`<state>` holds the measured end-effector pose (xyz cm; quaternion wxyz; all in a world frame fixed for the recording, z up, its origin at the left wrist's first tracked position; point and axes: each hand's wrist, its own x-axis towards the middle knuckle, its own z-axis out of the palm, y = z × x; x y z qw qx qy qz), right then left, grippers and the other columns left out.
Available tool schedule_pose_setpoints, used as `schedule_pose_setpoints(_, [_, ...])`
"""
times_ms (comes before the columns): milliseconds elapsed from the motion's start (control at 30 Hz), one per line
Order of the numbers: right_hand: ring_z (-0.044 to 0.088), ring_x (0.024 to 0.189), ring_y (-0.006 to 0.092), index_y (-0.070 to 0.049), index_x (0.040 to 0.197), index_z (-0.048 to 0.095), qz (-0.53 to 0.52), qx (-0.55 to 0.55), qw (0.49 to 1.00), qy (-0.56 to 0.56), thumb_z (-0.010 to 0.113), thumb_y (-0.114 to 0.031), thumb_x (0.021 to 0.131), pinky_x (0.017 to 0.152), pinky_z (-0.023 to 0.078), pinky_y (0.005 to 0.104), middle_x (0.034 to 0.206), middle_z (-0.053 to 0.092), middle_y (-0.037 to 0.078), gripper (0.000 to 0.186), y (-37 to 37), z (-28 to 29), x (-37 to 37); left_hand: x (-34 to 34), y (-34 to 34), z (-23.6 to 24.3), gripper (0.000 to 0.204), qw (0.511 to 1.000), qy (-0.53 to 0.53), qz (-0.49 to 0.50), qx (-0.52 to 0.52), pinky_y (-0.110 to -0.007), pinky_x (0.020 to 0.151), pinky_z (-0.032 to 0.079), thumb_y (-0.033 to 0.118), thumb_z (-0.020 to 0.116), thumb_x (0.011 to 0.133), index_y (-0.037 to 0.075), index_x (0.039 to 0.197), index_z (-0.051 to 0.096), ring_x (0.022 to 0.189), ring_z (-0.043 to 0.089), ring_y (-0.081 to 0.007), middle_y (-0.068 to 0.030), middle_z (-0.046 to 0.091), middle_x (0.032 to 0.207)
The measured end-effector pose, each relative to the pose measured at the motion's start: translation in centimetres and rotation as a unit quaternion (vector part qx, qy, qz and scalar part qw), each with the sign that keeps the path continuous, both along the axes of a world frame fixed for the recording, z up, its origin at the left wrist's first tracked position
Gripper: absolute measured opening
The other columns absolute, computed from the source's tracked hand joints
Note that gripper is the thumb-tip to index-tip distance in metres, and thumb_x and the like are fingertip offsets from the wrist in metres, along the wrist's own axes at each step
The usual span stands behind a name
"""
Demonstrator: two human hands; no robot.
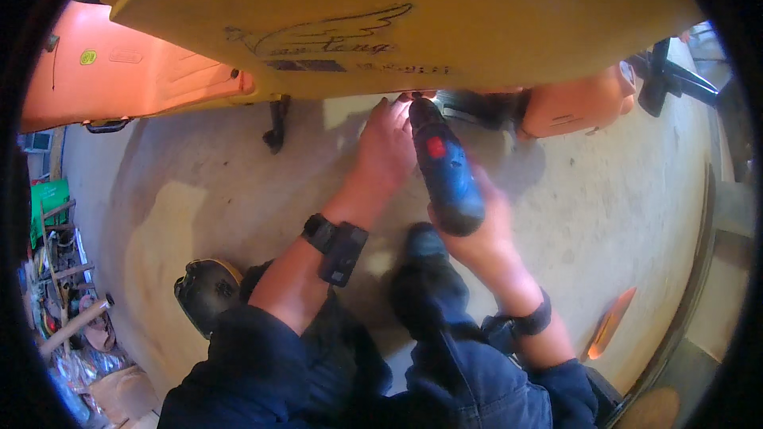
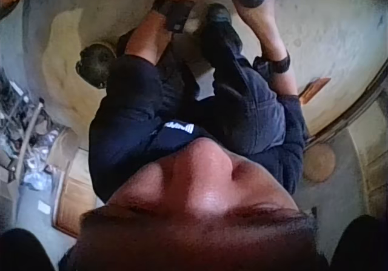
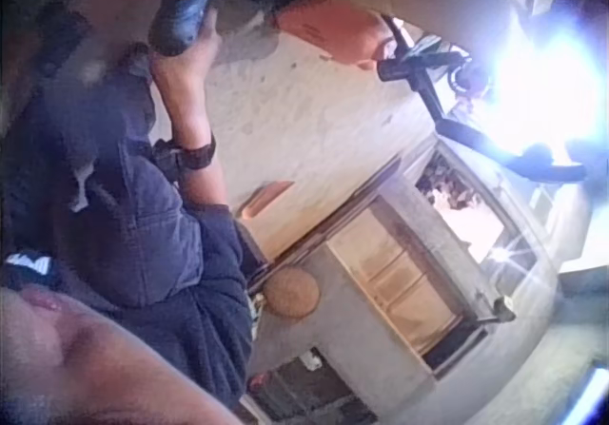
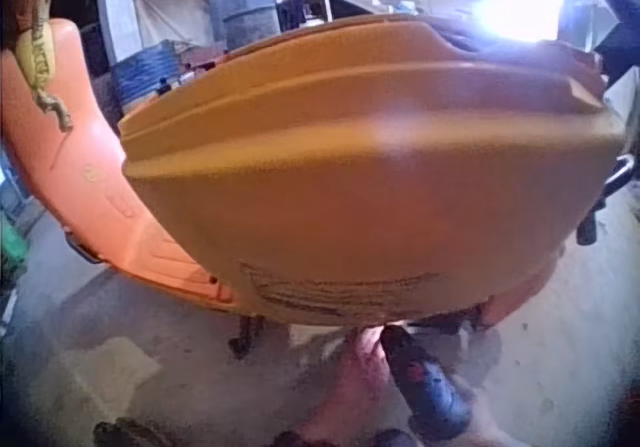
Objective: Using a power drill to remove screws from the body panels of a scooter.
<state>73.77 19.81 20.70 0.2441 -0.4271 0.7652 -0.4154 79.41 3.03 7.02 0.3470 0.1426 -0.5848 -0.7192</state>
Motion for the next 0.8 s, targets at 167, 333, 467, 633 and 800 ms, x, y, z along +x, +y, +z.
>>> schedule_pose_setpoints(167, [0.064, 0.083, 0.0276, -0.003, 0.12, 0.056, -0.016, -0.009, 1.0, 0.005, 0.067, -0.003, 0.07, 0.08, 0.051, 0.0353, 0.095, 0.064, 0.013, 0.051, 0.2, 0.6, -0.3, -0.8, 0.8, 3.3, 0.038, 0.947, 0.06, -0.045, 0.314, -0.032, 0.116, 0.027, 0.008, 0.023, 0.102, -0.002, 0.134, 0.039, 0.137, 0.038, -0.0224, -0.0148, 0.045, 0.143])
schedule_pose_setpoints(333, [0.064, 0.086, 0.0283, -0.002, 0.129, 0.052, -0.012, -0.003, 1.0, -0.002, 0.068, -0.003, 0.07, 0.082, 0.051, 0.035, 0.1, 0.065, 0.015, 0.06, -0.5, 0.9, 0.4, -0.2, 0.2, 2.5, 0.045, 0.881, 0.121, -0.016, 0.457, -0.027, 0.107, 0.031, 0.041, 0.033, 0.104, 0.009, 0.13, 0.049, 0.128, 0.041, -0.012, -0.0044, 0.045, 0.142])
schedule_pose_setpoints(467, [0.065, 0.086, 0.0281, -0.002, 0.134, 0.049, 0.0, 0.002, 1.0, 0.026, 0.068, -0.002, 0.07, 0.082, 0.051, 0.0345, 0.1, 0.066, 0.015, 0.067, -0.2, 0.6, 0.0, -0.1, 0.3, 3.9, 0.045, 0.886, 0.135, -0.023, 0.444, -0.027, 0.104, 0.035, 0.042, 0.034, 0.103, 0.006, 0.126, 0.05, 0.123, 0.046, -0.0149, -0.0071, 0.05, 0.137])
schedule_pose_setpoints(633, [0.068, 0.092, 0.0334, -0.004, 0.139, 0.045, 0.007, 0.013, 1.0, 0.022, 0.067, -0.006, 0.074, 0.082, 0.052, 0.0356, 0.101, 0.068, 0.02, 0.069, -0.4, 1.3, 0.2, -0.1, -0.3, 2.9, 0.034, 0.934, 0.169, -0.02, 0.314, -0.028, 0.104, 0.036, 0.028, 0.051, 0.098, 0.005, 0.122, 0.054, 0.12, 0.05, -0.0182, -0.0096, 0.056, 0.129])
schedule_pose_setpoints(800, [0.068, 0.094, 0.0334, -0.004, 0.141, 0.045, 0.01, 0.013, 1.0, 0.022, 0.067, -0.005, 0.074, 0.084, 0.052, 0.035, 0.104, 0.067, 0.021, 0.071, 0.1, 1.1, -0.4, -0.6, 0.0, 3.7, 0.029, 0.9, 0.172, -0.025, 0.4, -0.033, 0.105, 0.037, 0.02, 0.059, 0.093, 0.002, 0.116, 0.057, 0.118, 0.053, -0.0226, -0.0108, 0.059, 0.122])
